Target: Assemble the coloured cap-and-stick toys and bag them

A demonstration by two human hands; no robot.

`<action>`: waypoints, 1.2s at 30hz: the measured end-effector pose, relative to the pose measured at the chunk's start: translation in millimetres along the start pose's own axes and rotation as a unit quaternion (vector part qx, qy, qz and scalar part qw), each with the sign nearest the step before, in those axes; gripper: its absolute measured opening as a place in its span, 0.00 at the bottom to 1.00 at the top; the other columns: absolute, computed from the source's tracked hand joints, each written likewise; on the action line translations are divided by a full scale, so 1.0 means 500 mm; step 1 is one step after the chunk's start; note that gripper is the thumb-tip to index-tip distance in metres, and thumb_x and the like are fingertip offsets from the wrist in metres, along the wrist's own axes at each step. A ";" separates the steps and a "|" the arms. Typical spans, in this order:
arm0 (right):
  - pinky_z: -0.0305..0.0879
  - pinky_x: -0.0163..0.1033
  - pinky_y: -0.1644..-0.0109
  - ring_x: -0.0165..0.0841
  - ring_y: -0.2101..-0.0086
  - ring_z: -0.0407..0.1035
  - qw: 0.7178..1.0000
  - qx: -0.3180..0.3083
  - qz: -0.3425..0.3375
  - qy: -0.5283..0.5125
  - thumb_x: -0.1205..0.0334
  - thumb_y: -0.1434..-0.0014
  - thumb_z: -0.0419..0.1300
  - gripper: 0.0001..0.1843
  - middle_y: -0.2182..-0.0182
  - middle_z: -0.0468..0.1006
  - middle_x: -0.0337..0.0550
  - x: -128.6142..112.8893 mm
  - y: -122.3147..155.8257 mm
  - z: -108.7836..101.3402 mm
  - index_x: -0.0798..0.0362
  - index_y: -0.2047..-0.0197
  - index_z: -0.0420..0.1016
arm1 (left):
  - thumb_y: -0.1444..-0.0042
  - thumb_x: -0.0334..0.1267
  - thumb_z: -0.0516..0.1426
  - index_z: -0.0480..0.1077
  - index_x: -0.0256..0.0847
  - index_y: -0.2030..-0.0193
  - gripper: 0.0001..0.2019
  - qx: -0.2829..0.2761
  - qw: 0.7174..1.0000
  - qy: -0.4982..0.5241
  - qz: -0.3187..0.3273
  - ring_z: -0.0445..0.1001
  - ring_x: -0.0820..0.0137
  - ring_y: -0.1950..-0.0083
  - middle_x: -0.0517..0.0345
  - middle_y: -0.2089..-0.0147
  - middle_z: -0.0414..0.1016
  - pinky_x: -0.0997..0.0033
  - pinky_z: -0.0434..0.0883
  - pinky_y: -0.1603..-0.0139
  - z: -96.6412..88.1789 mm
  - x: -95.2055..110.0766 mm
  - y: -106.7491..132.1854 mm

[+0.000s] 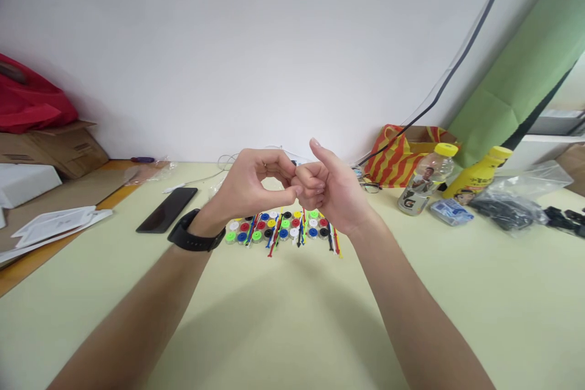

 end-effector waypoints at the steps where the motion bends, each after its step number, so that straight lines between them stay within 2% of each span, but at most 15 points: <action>1: 0.38 0.39 0.76 0.29 0.79 0.40 1.000 -0.002 0.000 0.001 0.24 0.40 0.54 0.40 0.81 0.44 0.33 0.001 -0.001 0.002 0.48 0.82 0.46 | 0.48 0.33 0.65 0.73 0.39 0.69 0.04 -0.003 1.000 -0.007 0.002 0.79 0.69 0.67 0.57 0.69 0.80 0.69 0.79 0.65 -0.002 -0.001 -0.001; 4: 0.39 0.38 0.76 0.28 0.79 0.40 1.000 -0.014 -0.003 0.005 0.28 0.39 0.56 0.37 0.81 0.45 0.32 0.010 -0.005 0.007 0.49 0.81 0.49 | 0.47 0.31 0.62 0.75 0.39 0.68 0.01 -0.019 0.999 -0.035 0.006 0.80 0.68 0.66 0.57 0.68 0.81 0.69 0.79 0.63 -0.018 -0.005 -0.005; 5: 0.39 0.38 0.76 0.28 0.79 0.40 1.000 -0.016 -0.007 0.011 0.30 0.38 0.57 0.35 0.80 0.46 0.32 0.015 -0.008 0.008 0.49 0.80 0.52 | 0.46 0.30 0.61 0.77 0.39 0.66 0.03 -0.028 0.999 -0.047 0.003 0.81 0.68 0.66 0.56 0.68 0.82 0.68 0.79 0.62 -0.027 -0.011 -0.005; 9: 0.42 0.36 0.75 0.27 0.79 0.46 0.993 0.035 -0.053 0.096 0.45 0.40 0.67 0.21 0.80 0.54 0.29 0.032 -0.020 -0.008 0.49 0.71 0.64 | 0.41 0.33 0.60 0.79 0.42 0.55 0.09 -0.057 0.990 -0.114 -0.058 0.82 0.66 0.63 0.56 0.66 0.83 0.67 0.78 0.60 -0.078 -0.067 0.020; 12: 0.55 0.36 0.70 0.29 0.75 0.61 0.975 0.075 -0.093 0.189 0.55 0.40 0.67 0.13 0.77 0.71 0.32 0.043 -0.026 -0.020 0.48 0.61 0.67 | 0.39 0.40 0.60 0.79 0.43 0.59 0.07 -0.067 0.973 -0.195 -0.104 0.80 0.67 0.65 0.56 0.63 0.83 0.70 0.74 0.66 -0.121 -0.139 0.086; 14: 0.61 0.38 0.64 0.34 0.67 0.71 0.959 0.087 -0.117 0.242 0.57 0.38 0.65 0.12 0.66 0.82 0.40 0.048 -0.027 -0.022 0.48 0.56 0.66 | 0.36 0.45 0.58 0.79 0.43 0.59 0.10 -0.049 0.958 -0.239 -0.152 0.78 0.67 0.64 0.55 0.60 0.83 0.69 0.74 0.64 -0.151 -0.195 0.148; 16: 0.63 0.39 0.63 0.36 0.62 0.75 0.943 0.092 -0.129 0.292 0.57 0.36 0.63 0.11 0.54 0.84 0.47 0.055 -0.027 -0.017 0.47 0.54 0.65 | 0.33 0.48 0.55 0.78 0.43 0.55 0.14 -0.031 0.946 -0.256 -0.197 0.78 0.63 0.58 0.53 0.54 0.82 0.65 0.75 0.59 -0.175 -0.245 0.211; 19: 0.62 0.39 0.68 0.36 0.68 0.77 0.929 0.077 -0.122 0.340 0.55 0.33 0.60 0.10 0.45 0.81 0.52 0.073 -0.030 -0.002 0.45 0.53 0.63 | 0.32 0.52 0.53 0.76 0.44 0.46 0.18 -0.024 0.940 -0.235 -0.247 0.78 0.59 0.53 0.51 0.51 0.81 0.62 0.75 0.54 -0.190 -0.293 0.281; 21: 0.61 0.39 0.69 0.39 0.66 0.79 0.928 0.067 -0.121 0.347 0.55 0.31 0.58 0.09 0.45 0.81 0.53 0.086 -0.034 0.007 0.45 0.52 0.62 | 0.30 0.50 0.51 0.75 0.45 0.41 0.20 -0.035 0.945 -0.215 -0.244 0.77 0.58 0.48 0.51 0.47 0.79 0.59 0.75 0.46 -0.188 -0.301 0.302; 24: 0.63 0.38 0.67 0.48 0.52 0.80 0.928 0.051 -0.122 0.347 0.56 0.30 0.56 0.07 0.50 0.82 0.53 0.108 -0.042 0.013 0.45 0.53 0.62 | 0.29 0.48 0.50 0.73 0.47 0.38 0.20 -0.043 0.952 -0.215 -0.216 0.73 0.55 0.39 0.50 0.39 0.75 0.51 0.68 0.34 -0.181 -0.286 0.309; 26: 0.65 0.38 0.63 0.48 0.45 0.76 0.930 0.035 -0.111 0.348 0.57 0.29 0.54 0.04 0.54 0.83 0.51 0.130 -0.050 0.013 0.45 0.53 0.62 | 0.31 0.48 0.53 0.73 0.48 0.39 0.18 -0.042 0.952 -0.236 -0.190 0.70 0.53 0.36 0.50 0.37 0.73 0.48 0.65 0.31 -0.178 -0.268 0.310; 28: 0.67 0.40 0.58 0.44 0.46 0.76 0.924 0.022 -0.107 0.367 0.60 0.28 0.51 0.01 0.55 0.82 0.48 0.157 -0.058 0.015 0.46 0.55 0.63 | 0.34 0.48 0.59 0.75 0.48 0.43 0.16 -0.065 0.952 -0.258 -0.152 0.68 0.54 0.35 0.51 0.38 0.73 0.49 0.65 0.31 -0.167 -0.249 0.311; 30: 0.66 0.42 0.55 0.40 0.51 0.75 0.901 0.016 -0.117 0.417 0.64 0.30 0.51 0.04 0.56 0.80 0.45 0.185 -0.062 0.025 0.48 0.57 0.65 | 0.38 0.48 0.63 0.76 0.48 0.48 0.14 -0.101 0.950 -0.274 -0.116 0.68 0.54 0.36 0.51 0.39 0.72 0.50 0.66 0.33 -0.151 -0.235 0.314; 32: 0.64 0.42 0.54 0.38 0.57 0.72 0.864 0.007 -0.136 0.484 0.67 0.32 0.54 0.04 0.60 0.78 0.43 0.214 -0.062 0.046 0.49 0.59 0.69 | 0.40 0.46 0.65 0.77 0.48 0.51 0.13 -0.123 0.946 -0.286 -0.092 0.67 0.55 0.38 0.52 0.40 0.72 0.52 0.68 0.35 -0.140 -0.229 0.316; 36: 0.62 0.44 0.53 0.39 0.58 0.67 0.803 -0.015 -0.152 0.577 0.67 0.35 0.61 0.02 0.61 0.76 0.43 0.267 -0.052 0.096 0.51 0.60 0.72 | 0.39 0.44 0.64 0.77 0.47 0.55 0.08 -0.122 0.943 -0.302 -0.073 0.68 0.57 0.42 0.53 0.43 0.73 0.54 0.69 0.38 -0.134 -0.228 0.314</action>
Point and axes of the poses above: each hand's wrist, its own y-axis away from the middle knuckle, its own z-axis out of the palm, x = y × z, the point moved 6 cm from there along -y, towards the middle knuckle
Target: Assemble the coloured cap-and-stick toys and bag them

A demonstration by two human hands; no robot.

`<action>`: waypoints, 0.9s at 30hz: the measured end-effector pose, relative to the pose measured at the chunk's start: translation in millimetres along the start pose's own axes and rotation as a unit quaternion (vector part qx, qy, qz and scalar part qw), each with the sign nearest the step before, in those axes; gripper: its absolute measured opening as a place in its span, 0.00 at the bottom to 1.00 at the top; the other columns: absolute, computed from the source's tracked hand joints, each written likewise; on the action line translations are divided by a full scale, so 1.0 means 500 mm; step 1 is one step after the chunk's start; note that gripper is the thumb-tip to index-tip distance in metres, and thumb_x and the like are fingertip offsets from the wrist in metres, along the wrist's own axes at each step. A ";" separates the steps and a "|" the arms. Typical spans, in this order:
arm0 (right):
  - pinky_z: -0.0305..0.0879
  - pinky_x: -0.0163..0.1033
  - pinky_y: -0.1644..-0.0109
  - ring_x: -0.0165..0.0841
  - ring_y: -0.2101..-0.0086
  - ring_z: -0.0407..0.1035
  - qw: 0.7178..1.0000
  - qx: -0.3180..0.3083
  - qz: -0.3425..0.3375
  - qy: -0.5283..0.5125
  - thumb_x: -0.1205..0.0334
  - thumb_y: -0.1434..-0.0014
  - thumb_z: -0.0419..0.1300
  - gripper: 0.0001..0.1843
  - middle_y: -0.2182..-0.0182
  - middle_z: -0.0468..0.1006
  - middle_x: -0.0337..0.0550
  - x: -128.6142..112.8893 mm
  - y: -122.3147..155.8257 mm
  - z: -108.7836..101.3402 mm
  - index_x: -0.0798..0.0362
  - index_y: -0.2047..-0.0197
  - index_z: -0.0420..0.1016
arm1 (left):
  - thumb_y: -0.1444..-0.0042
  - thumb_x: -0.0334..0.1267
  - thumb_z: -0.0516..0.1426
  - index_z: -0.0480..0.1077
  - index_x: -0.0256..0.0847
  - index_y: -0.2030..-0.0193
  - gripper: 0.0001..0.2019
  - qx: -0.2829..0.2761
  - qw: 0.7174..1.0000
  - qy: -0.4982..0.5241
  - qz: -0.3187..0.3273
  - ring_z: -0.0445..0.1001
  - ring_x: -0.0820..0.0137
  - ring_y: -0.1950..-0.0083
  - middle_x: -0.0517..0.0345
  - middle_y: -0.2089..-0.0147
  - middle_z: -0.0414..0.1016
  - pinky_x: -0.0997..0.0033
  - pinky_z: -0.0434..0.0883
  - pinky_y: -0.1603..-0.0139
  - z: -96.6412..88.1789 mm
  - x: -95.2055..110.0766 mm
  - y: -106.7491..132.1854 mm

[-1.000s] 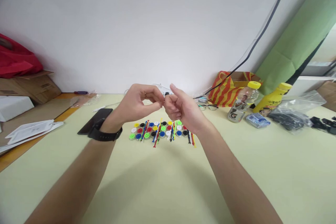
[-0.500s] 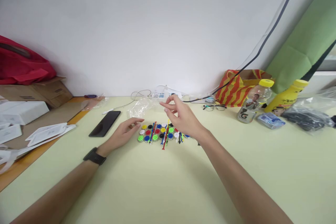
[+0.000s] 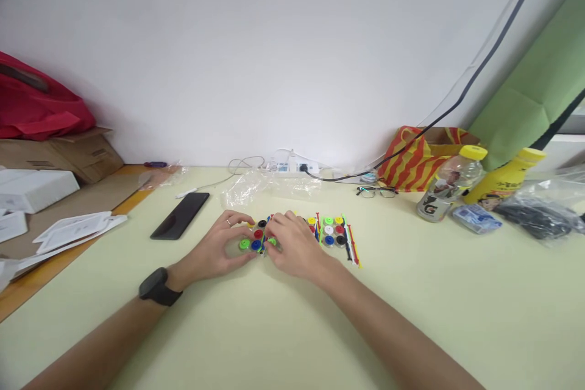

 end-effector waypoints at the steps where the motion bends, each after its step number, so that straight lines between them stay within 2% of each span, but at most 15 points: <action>1: 0.61 0.44 0.53 0.39 0.57 0.66 1.000 -0.003 -0.004 0.024 0.67 0.36 0.62 0.02 0.61 0.76 0.43 -0.007 0.003 0.011 0.51 0.61 0.72 | 0.39 0.43 0.64 0.77 0.47 0.55 0.07 0.003 1.000 -0.001 0.000 0.68 0.58 0.42 0.53 0.44 0.73 0.54 0.69 0.39 0.000 -0.001 -0.001; 10: 0.60 0.48 0.52 0.43 0.54 0.66 0.988 -0.012 -0.018 0.150 0.61 0.35 0.61 0.06 0.55 0.76 0.50 -0.029 0.012 0.045 0.55 0.59 0.75 | 0.36 0.40 0.62 0.77 0.46 0.56 0.04 0.001 1.000 0.016 0.011 0.69 0.59 0.45 0.54 0.46 0.74 0.56 0.70 0.42 0.015 -0.003 -0.001; 17: 0.60 0.49 0.49 0.45 0.52 0.66 0.981 -0.012 -0.035 0.193 0.64 0.35 0.59 0.08 0.53 0.78 0.52 -0.044 0.018 0.062 0.56 0.53 0.77 | 0.37 0.37 0.63 0.77 0.47 0.55 0.05 0.006 1.000 0.026 0.011 0.70 0.59 0.44 0.54 0.46 0.75 0.54 0.70 0.42 0.016 -0.001 -0.001; 21: 0.60 0.48 0.51 0.44 0.56 0.67 0.972 0.015 -0.050 0.230 0.68 0.35 0.58 0.07 0.59 0.78 0.51 -0.047 0.021 0.072 0.56 0.59 0.78 | 0.37 0.38 0.63 0.77 0.47 0.55 0.05 0.007 1.000 0.028 0.010 0.70 0.59 0.44 0.54 0.46 0.75 0.54 0.70 0.41 0.015 0.002 -0.001; 27: 0.59 0.47 0.55 0.41 0.61 0.67 0.958 0.073 -0.073 0.269 0.72 0.36 0.58 0.10 0.66 0.77 0.48 -0.048 0.027 0.087 0.55 0.66 0.79 | 0.37 0.42 0.64 0.78 0.47 0.54 0.07 0.005 0.999 0.028 0.014 0.71 0.59 0.45 0.53 0.46 0.76 0.53 0.71 0.41 0.015 -0.001 -0.001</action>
Point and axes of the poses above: each hand's wrist, its own y-axis away from the middle knuckle, its own z-axis out of the palm, x = y × z, the point moved 6 cm from there along -y, towards the middle knuckle
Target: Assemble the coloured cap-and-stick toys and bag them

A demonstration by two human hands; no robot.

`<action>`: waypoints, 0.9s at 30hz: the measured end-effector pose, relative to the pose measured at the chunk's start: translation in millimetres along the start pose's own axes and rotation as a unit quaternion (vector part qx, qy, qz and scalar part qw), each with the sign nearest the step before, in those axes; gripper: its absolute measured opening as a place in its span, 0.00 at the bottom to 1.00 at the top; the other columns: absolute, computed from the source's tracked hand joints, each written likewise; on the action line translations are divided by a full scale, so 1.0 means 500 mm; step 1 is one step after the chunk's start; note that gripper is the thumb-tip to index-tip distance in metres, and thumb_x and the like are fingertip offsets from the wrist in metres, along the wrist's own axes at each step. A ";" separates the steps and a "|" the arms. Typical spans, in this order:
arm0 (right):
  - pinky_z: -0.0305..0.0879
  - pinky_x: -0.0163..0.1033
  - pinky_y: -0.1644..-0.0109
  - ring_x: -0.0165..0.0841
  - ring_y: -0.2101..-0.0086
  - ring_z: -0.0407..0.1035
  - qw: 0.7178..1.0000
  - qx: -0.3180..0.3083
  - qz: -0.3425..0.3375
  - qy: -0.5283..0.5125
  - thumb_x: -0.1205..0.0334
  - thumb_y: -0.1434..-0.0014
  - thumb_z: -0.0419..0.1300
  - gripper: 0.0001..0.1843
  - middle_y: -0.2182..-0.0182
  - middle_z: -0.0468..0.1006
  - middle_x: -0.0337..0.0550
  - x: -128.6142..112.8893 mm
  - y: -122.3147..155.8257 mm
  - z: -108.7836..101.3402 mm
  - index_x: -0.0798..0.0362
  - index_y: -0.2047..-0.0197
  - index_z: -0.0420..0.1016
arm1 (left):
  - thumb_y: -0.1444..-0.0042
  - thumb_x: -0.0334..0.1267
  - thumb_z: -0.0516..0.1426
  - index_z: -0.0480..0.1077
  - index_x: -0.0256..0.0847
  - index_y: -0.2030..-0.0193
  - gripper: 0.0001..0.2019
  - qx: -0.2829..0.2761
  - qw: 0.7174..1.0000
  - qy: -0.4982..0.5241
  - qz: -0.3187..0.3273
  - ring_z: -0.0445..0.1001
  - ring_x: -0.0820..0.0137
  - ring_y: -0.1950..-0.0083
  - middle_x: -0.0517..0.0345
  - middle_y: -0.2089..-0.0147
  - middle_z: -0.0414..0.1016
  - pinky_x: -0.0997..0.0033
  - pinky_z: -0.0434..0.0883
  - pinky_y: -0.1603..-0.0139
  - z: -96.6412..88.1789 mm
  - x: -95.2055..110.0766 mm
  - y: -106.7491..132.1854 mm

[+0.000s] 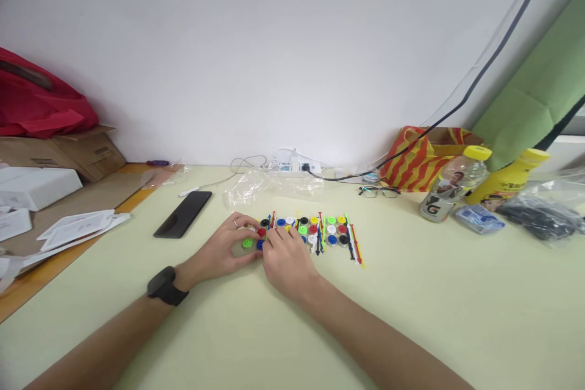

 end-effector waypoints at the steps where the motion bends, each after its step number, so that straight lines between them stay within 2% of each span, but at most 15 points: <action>1: 0.59 0.46 0.55 0.40 0.62 0.67 1.000 0.007 -0.001 0.005 0.72 0.36 0.58 0.10 0.67 0.77 0.48 -0.003 0.002 0.001 0.55 0.67 0.79 | 0.37 0.41 0.64 0.78 0.47 0.54 0.07 0.001 1.000 -0.001 0.001 0.71 0.59 0.45 0.53 0.46 0.76 0.53 0.71 0.41 0.000 -0.001 0.000; 4: 0.58 0.46 0.56 0.40 0.64 0.68 1.000 0.018 -0.003 0.004 0.72 0.36 0.58 0.11 0.68 0.77 0.47 -0.009 0.007 0.001 0.55 0.68 0.78 | 0.37 0.40 0.63 0.78 0.48 0.54 0.06 0.004 1.000 -0.002 0.002 0.72 0.59 0.45 0.53 0.46 0.76 0.54 0.71 0.41 0.001 -0.001 0.000; 7: 0.59 0.46 0.54 0.40 0.61 0.68 0.999 0.018 0.018 -0.044 0.68 0.34 0.58 0.08 0.65 0.78 0.47 0.006 -0.001 -0.010 0.56 0.63 0.79 | 0.37 0.38 0.63 0.78 0.47 0.55 0.05 0.004 1.000 0.002 0.000 0.72 0.59 0.45 0.54 0.47 0.76 0.54 0.70 0.40 0.000 0.003 0.000; 11: 0.60 0.43 0.54 0.39 0.59 0.68 0.989 -0.025 0.082 -0.124 0.67 0.32 0.57 0.07 0.63 0.78 0.46 0.074 -0.043 -0.020 0.53 0.58 0.78 | 0.37 0.39 0.64 0.78 0.46 0.56 0.04 -0.001 1.000 0.011 -0.004 0.72 0.60 0.46 0.54 0.48 0.77 0.54 0.71 0.42 0.000 0.008 0.000; 15: 0.62 0.41 0.51 0.39 0.53 0.67 0.974 -0.104 0.098 -0.178 0.67 0.32 0.58 0.09 0.57 0.77 0.47 0.131 -0.098 0.009 0.54 0.51 0.78 | 0.40 0.42 0.66 0.78 0.46 0.56 0.07 0.009 1.000 0.010 -0.007 0.73 0.59 0.47 0.53 0.48 0.77 0.54 0.72 0.43 0.001 0.005 -0.001; 19: 0.62 0.43 0.50 0.40 0.55 0.66 0.970 -0.168 0.087 -0.154 0.66 0.31 0.58 0.08 0.58 0.76 0.49 0.133 -0.125 0.052 0.54 0.59 0.79 | 0.41 0.45 0.67 0.78 0.46 0.57 0.09 0.014 1.000 0.003 -0.004 0.73 0.59 0.48 0.52 0.49 0.77 0.54 0.72 0.43 0.004 0.001 -0.003; 27: 0.62 0.47 0.49 0.44 0.54 0.65 0.964 -0.164 0.147 -0.151 0.68 0.33 0.56 0.11 0.60 0.77 0.53 0.124 -0.137 0.074 0.54 0.64 0.78 | 0.39 0.42 0.66 0.78 0.45 0.58 0.06 0.018 1.000 0.001 -0.002 0.73 0.60 0.48 0.53 0.49 0.77 0.54 0.72 0.43 0.007 0.000 -0.005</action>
Point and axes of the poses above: each hand's wrist, its own y-axis away from the middle knuckle, its own z-axis out of the palm, x = y × z, the point moved 6 cm from there along -y, towards the middle knuckle
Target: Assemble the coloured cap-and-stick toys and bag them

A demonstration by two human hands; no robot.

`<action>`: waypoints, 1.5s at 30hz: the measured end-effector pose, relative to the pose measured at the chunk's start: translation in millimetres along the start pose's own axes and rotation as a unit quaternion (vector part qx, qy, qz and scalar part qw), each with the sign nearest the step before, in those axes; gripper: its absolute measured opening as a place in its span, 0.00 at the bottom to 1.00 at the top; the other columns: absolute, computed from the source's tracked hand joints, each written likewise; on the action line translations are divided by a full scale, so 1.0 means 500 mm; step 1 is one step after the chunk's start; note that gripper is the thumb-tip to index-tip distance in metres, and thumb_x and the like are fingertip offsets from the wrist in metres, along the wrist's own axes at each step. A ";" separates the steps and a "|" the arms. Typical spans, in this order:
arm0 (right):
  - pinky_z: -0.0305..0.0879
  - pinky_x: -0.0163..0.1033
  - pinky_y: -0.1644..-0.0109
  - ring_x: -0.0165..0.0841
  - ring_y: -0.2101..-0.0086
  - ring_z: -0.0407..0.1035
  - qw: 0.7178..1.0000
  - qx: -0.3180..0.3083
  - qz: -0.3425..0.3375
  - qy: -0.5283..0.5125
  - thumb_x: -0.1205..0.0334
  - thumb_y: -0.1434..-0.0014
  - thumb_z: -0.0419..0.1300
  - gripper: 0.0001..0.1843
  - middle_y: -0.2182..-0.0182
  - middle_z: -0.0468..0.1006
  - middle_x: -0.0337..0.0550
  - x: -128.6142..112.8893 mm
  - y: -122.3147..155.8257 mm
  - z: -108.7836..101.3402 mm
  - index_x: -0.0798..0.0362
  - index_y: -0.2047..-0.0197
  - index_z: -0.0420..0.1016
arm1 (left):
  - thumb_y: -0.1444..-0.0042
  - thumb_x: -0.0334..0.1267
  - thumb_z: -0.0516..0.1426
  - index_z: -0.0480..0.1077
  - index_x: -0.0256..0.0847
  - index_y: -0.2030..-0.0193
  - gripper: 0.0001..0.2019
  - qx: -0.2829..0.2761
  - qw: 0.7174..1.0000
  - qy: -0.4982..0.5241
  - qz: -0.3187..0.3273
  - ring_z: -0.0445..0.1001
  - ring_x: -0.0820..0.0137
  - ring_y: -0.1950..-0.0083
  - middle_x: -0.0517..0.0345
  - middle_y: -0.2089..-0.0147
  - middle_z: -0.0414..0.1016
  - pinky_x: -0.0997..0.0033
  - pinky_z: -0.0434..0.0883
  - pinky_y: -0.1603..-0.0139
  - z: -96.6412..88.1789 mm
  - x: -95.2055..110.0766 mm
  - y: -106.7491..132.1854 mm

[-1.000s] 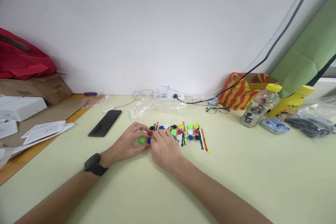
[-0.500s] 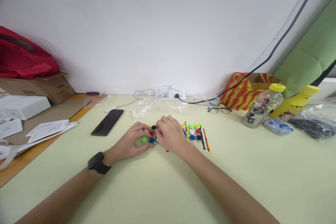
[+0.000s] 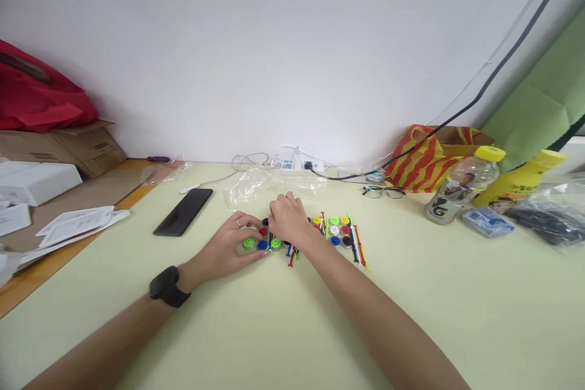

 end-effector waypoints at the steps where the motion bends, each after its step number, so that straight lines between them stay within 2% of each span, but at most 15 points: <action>1: 0.62 0.47 0.49 0.44 0.54 0.65 1.000 0.000 0.006 -0.008 0.68 0.33 0.56 0.11 0.61 0.77 0.53 0.003 -0.001 0.001 0.54 0.65 0.78 | 0.39 0.42 0.66 0.78 0.45 0.58 0.05 0.001 1.000 0.002 0.001 0.73 0.60 0.48 0.53 0.49 0.77 0.54 0.72 0.43 0.000 0.000 0.000; 7: 0.63 0.44 0.49 0.42 0.53 0.68 0.994 0.012 0.048 -0.100 0.69 0.38 0.60 0.06 0.60 0.80 0.50 0.023 -0.004 -0.002 0.54 0.64 0.79 | 0.38 0.41 0.65 0.78 0.46 0.57 0.05 0.003 1.000 0.002 0.000 0.72 0.59 0.47 0.53 0.49 0.76 0.54 0.72 0.43 0.001 0.000 0.000; 11: 0.65 0.39 0.58 0.36 0.63 0.72 0.973 0.002 0.096 -0.210 0.69 0.42 0.61 0.05 0.64 0.81 0.45 0.045 -0.009 -0.006 0.54 0.65 0.78 | 0.39 0.42 0.66 0.78 0.46 0.58 0.05 0.007 1.000 -0.001 -0.004 0.72 0.59 0.47 0.52 0.49 0.76 0.55 0.73 0.45 -0.001 -0.001 0.000; 13: 0.64 0.37 0.64 0.34 0.69 0.72 0.956 -0.013 0.123 -0.266 0.69 0.44 0.61 0.04 0.69 0.81 0.44 0.058 -0.012 -0.006 0.54 0.67 0.78 | 0.40 0.41 0.66 0.78 0.45 0.59 0.05 0.011 1.000 -0.003 -0.003 0.72 0.59 0.47 0.52 0.49 0.76 0.55 0.73 0.45 -0.003 0.001 -0.001; 16: 0.62 0.35 0.68 0.32 0.70 0.70 0.927 -0.034 0.147 -0.345 0.66 0.44 0.61 0.05 0.71 0.80 0.42 0.073 -0.010 -0.007 0.54 0.71 0.77 | 0.40 0.40 0.66 0.78 0.46 0.59 0.05 0.018 1.000 -0.001 0.002 0.72 0.59 0.48 0.52 0.50 0.76 0.55 0.73 0.46 -0.008 0.006 -0.002; 21: 0.60 0.33 0.70 0.29 0.74 0.66 0.874 -0.040 0.163 -0.455 0.59 0.41 0.60 0.07 0.72 0.77 0.38 0.083 0.007 -0.010 0.52 0.68 0.74 | 0.39 0.40 0.66 0.78 0.47 0.56 0.06 0.025 1.000 0.002 0.012 0.73 0.60 0.49 0.52 0.52 0.76 0.56 0.73 0.47 -0.012 0.007 -0.003; 26: 0.62 0.33 0.69 0.29 0.73 0.68 0.827 -0.017 0.165 -0.537 0.55 0.39 0.59 0.08 0.73 0.75 0.38 0.087 0.018 -0.011 0.51 0.65 0.68 | 0.39 0.40 0.65 0.78 0.47 0.55 0.06 0.035 0.999 0.001 0.005 0.73 0.60 0.49 0.52 0.52 0.77 0.56 0.73 0.47 -0.018 0.007 0.000; 31: 0.60 0.34 0.70 0.28 0.75 0.66 0.783 0.038 0.148 -0.603 0.51 0.43 0.65 0.13 0.75 0.74 0.35 0.092 0.030 -0.038 0.50 0.65 0.69 | 0.37 0.39 0.63 0.77 0.46 0.55 0.05 0.051 0.999 0.012 0.005 0.76 0.61 0.51 0.52 0.54 0.79 0.57 0.74 0.47 -0.024 0.012 0.001; 35: 0.60 0.34 0.70 0.28 0.75 0.65 0.770 0.056 0.140 -0.620 0.49 0.46 0.68 0.16 0.76 0.72 0.33 0.099 0.080 -0.067 0.51 0.63 0.71 | 0.36 0.42 0.62 0.77 0.44 0.55 0.07 0.067 0.997 0.027 -0.037 0.78 0.63 0.55 0.53 0.56 0.81 0.61 0.76 0.51 -0.037 0.006 0.002; 38: 0.59 0.35 0.70 0.28 0.75 0.64 0.779 0.030 0.141 -0.610 0.48 0.45 0.69 0.18 0.74 0.71 0.33 0.101 0.146 -0.075 0.51 0.59 0.75 | 0.38 0.44 0.64 0.76 0.43 0.57 0.08 0.105 0.989 0.054 -0.089 0.80 0.65 0.59 0.55 0.60 0.82 0.64 0.77 0.55 -0.061 0.002 -0.002; 41: 0.56 0.35 0.71 0.28 0.76 0.61 0.796 0.020 0.148 -0.586 0.46 0.41 0.66 0.17 0.74 0.70 0.34 0.105 0.218 -0.079 0.52 0.60 0.77 | 0.40 0.43 0.65 0.76 0.42 0.56 0.10 0.136 0.974 0.132 -0.126 0.81 0.64 0.58 0.55 0.59 0.82 0.64 0.78 0.54 -0.070 0.015 -0.012; 44: 0.57 0.36 0.70 0.28 0.74 0.62 0.791 0.027 0.161 -0.589 0.45 0.40 0.67 0.17 0.72 0.71 0.36 0.105 0.272 -0.083 0.51 0.58 0.77 | 0.42 0.38 0.64 0.76 0.43 0.53 0.11 0.116 0.940 0.273 -0.169 0.81 0.65 0.59 0.54 0.56 0.82 0.65 0.78 0.59 -0.031 0.047 -0.025; 45: 0.59 0.37 0.69 0.29 0.74 0.63 0.788 0.032 0.162 -0.594 0.45 0.40 0.67 0.18 0.72 0.71 0.36 0.105 0.284 -0.086 0.50 0.57 0.77 | 0.43 0.36 0.62 0.76 0.42 0.56 0.08 0.087 0.925 0.317 -0.190 0.79 0.66 0.62 0.55 0.59 0.81 0.66 0.77 0.62 -0.006 0.061 -0.029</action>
Point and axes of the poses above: each hand's wrist, its own y-axis away from the middle knuckle, its own z-axis out of the palm, x = y × z, the point moved 6 cm from there along -y, towards the middle knuckle
